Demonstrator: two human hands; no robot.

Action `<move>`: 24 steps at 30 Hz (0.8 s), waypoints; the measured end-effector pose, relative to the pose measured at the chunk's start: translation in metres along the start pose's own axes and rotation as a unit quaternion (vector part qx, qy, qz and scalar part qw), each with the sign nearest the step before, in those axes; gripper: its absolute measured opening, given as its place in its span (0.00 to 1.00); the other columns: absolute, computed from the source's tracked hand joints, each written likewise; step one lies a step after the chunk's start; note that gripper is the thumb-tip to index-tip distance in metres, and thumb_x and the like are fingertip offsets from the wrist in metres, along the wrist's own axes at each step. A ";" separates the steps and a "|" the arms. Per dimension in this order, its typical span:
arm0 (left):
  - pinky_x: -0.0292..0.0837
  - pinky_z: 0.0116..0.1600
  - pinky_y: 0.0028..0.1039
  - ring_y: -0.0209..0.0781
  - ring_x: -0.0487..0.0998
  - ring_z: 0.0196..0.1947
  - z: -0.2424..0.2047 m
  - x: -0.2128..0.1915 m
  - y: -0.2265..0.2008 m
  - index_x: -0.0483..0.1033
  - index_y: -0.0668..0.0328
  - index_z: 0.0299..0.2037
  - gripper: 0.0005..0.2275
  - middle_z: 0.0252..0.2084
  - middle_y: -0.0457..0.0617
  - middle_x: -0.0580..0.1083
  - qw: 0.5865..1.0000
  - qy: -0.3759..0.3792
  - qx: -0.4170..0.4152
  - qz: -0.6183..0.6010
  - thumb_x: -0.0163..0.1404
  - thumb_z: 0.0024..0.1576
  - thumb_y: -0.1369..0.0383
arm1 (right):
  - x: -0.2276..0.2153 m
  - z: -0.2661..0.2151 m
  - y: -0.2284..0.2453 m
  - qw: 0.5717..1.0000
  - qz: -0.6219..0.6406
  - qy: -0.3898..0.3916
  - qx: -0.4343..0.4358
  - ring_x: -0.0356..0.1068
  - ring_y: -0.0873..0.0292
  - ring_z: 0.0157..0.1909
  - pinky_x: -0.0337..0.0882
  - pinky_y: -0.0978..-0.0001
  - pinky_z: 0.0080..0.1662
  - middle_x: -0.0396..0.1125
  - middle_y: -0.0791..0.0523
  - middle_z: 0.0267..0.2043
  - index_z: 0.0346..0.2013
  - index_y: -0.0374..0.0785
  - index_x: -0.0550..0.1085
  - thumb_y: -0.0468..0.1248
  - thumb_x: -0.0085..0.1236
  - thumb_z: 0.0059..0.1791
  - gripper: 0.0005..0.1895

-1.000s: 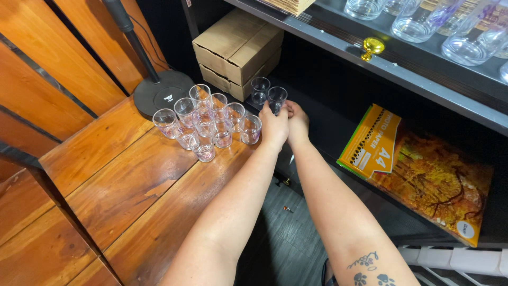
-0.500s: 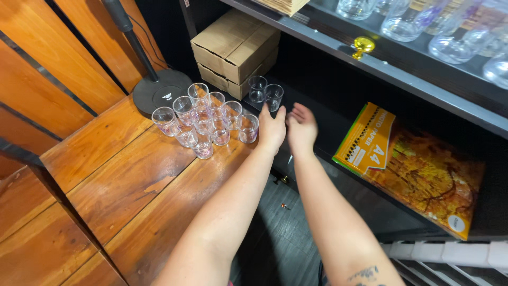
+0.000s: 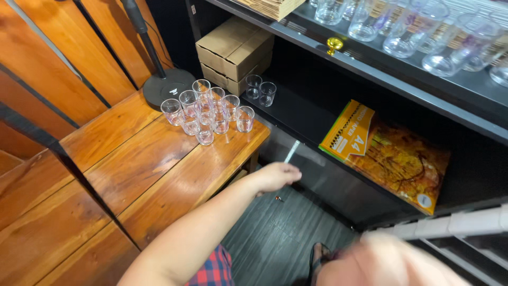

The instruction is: The person opens a cardboard box containing small clear glasses and removes them one by one. They place the glasses on a wooden bench and then transfer them to a nearby shelf, arranging them in rows.

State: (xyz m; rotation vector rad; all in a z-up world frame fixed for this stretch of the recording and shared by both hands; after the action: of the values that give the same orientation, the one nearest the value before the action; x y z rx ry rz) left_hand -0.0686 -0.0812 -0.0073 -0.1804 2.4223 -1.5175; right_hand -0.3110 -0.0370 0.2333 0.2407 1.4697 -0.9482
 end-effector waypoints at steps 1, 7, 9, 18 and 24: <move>0.76 0.56 0.32 0.42 0.81 0.51 -0.011 0.001 0.003 0.78 0.54 0.59 0.20 0.51 0.52 0.80 0.999 0.024 0.017 0.032 0.52 0.59 0.56 | -0.004 -0.006 -0.002 1.000 -0.002 -0.006 0.002 0.67 0.62 0.25 0.68 0.60 0.28 0.58 0.69 0.20 0.15 0.63 0.62 0.57 0.47 0.39 0.12; 0.75 0.59 0.33 0.48 0.78 0.59 -0.021 0.005 0.035 0.76 0.59 0.61 0.21 0.55 0.61 0.77 0.999 0.046 -0.016 -0.009 0.53 0.62 0.56 | -0.029 -0.033 -0.007 0.998 -0.021 -0.041 0.031 0.64 0.60 0.23 0.64 0.59 0.28 0.56 0.67 0.19 0.16 0.60 0.60 0.52 0.47 0.37 0.09; 0.73 0.62 0.35 0.53 0.75 0.62 -0.014 -0.003 0.047 0.73 0.63 0.63 0.22 0.60 0.65 0.75 0.998 0.037 -0.023 -0.050 0.53 0.62 0.58 | -0.035 -0.037 -0.007 0.997 -0.028 -0.054 0.040 0.63 0.60 0.22 0.63 0.59 0.28 0.55 0.66 0.18 0.16 0.59 0.60 0.51 0.47 0.36 0.08; 0.80 0.53 0.36 0.51 0.83 0.50 0.026 -0.043 0.082 0.76 0.65 0.59 0.20 0.51 0.63 0.79 0.976 -0.145 0.052 -0.153 0.56 0.61 0.61 | -0.051 -0.045 0.012 0.993 -0.054 -0.095 0.047 0.58 0.57 0.19 0.57 0.57 0.27 0.52 0.63 0.17 0.18 0.55 0.58 0.44 0.48 0.33 0.08; 0.84 0.42 0.25 0.40 0.84 0.38 0.013 -0.062 0.068 0.79 0.66 0.52 0.14 0.42 0.57 0.81 0.951 -0.243 0.080 -0.174 0.56 0.59 0.67 | -0.066 -0.042 0.027 0.987 -0.075 -0.136 0.036 0.55 0.56 0.17 0.53 0.56 0.27 0.50 0.60 0.16 0.19 0.53 0.57 0.40 0.48 0.31 0.09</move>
State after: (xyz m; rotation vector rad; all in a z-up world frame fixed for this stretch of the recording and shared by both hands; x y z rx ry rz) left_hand -0.0024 -0.0470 -0.0629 -0.8763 1.9347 -1.5667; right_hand -0.3123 0.0342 0.2759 0.0501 1.2160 -1.1122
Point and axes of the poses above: each hand's wrist, its own z-axis towards the middle knuckle, its own x-axis out of the palm, y = z × x, the point moved 2 cm from there along z, towards the middle knuckle
